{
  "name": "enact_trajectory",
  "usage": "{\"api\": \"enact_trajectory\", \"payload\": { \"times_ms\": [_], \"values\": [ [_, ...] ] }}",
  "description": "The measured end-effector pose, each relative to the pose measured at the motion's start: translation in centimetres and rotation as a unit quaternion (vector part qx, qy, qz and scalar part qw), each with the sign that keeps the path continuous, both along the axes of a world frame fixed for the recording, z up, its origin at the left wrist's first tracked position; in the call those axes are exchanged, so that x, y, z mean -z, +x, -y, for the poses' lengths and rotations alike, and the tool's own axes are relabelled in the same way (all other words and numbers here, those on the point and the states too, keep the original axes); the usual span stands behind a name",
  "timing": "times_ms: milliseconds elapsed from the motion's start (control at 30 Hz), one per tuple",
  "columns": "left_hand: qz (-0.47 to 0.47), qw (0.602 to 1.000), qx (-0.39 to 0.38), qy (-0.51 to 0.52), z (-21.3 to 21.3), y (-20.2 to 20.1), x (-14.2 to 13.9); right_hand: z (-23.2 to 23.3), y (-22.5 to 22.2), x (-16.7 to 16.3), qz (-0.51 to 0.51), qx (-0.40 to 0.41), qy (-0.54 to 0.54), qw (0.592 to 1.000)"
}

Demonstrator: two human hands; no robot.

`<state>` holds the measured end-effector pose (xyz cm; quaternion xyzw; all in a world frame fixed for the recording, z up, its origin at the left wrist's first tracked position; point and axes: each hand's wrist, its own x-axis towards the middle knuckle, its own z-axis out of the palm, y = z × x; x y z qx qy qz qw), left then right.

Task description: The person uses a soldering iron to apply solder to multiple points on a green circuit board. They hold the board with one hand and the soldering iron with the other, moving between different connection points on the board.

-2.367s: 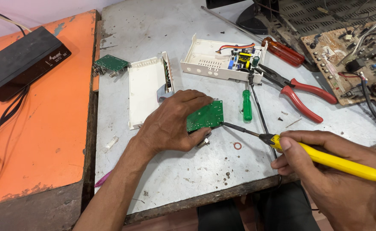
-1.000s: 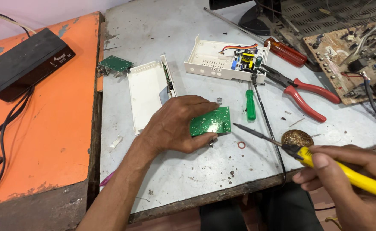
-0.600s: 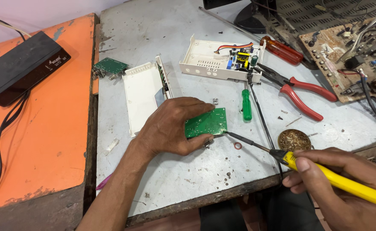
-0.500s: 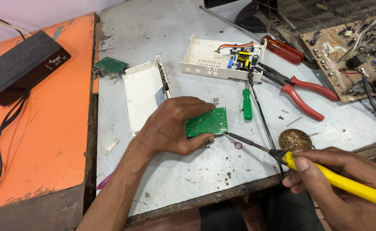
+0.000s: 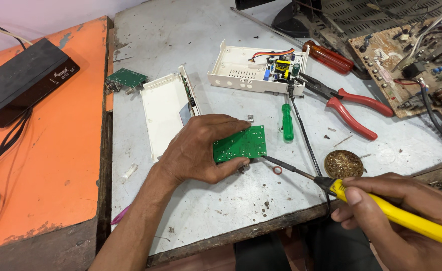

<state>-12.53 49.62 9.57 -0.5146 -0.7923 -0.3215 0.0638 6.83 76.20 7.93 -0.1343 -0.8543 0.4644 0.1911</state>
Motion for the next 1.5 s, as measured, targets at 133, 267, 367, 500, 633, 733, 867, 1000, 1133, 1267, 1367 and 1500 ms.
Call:
{"api": "enact_trajectory", "payload": {
  "times_ms": [133, 267, 367, 500, 633, 733, 867, 1000, 1133, 1267, 1367, 1500],
  "values": [
    [-0.007, 1.0, 0.003, 0.005, 0.0, -0.1, 0.0, 0.1, -0.1, -0.1, -0.002, 0.009, -0.008, 1.0],
    [0.001, 1.0, -0.003, -0.004, 0.0, 0.0, 0.1, 0.3, -0.1, -0.1, -0.013, -0.001, -0.004, 1.0],
    [-0.006, 1.0, -0.002, 0.001, 0.0, 0.0, 0.1, 0.4, -0.1, -0.3, -0.014, -0.003, 0.002, 1.0],
    [-0.011, 1.0, -0.002, -0.002, 0.0, 0.0, 0.2, 0.5, -0.3, -0.5, -0.014, -0.008, 0.013, 1.0],
    [-0.023, 1.0, -0.006, -0.009, 0.2, -0.1, 0.5, 0.1, -0.2, 0.0, -0.038, -0.042, 0.046, 0.997],
    [-0.044, 0.999, 0.005, 0.021, 0.3, -0.2, 0.7, -0.8, 0.4, 1.5, -0.046, -0.044, 0.049, 0.997],
    [-0.057, 0.989, 0.022, 0.131, -0.1, -0.6, 0.1, -3.5, 1.1, 4.3, -0.029, -0.023, -0.091, 0.995],
    [-0.053, 0.997, -0.048, -0.039, -0.1, -0.1, -1.2, -4.4, 2.8, 6.5, -0.127, 0.005, -0.133, 0.983],
    [-0.04, 0.996, -0.066, -0.038, 0.2, 0.2, -2.0, -3.9, 3.1, 6.3, -0.139, 0.016, -0.095, 0.986],
    [-0.03, 0.998, -0.047, 0.016, 1.0, 0.2, -1.7, -3.0, 1.9, 4.7, -0.071, 0.01, -0.075, 0.995],
    [-0.05, 0.999, -0.013, 0.001, 0.9, -0.1, -0.9, -2.7, 1.0, 3.8, -0.048, 0.01, -0.06, 0.997],
    [-0.037, 0.999, -0.011, 0.003, 0.7, -0.2, -0.4, -2.0, 0.5, 3.6, -0.006, 0.022, -0.07, 0.997]
  ]
}}
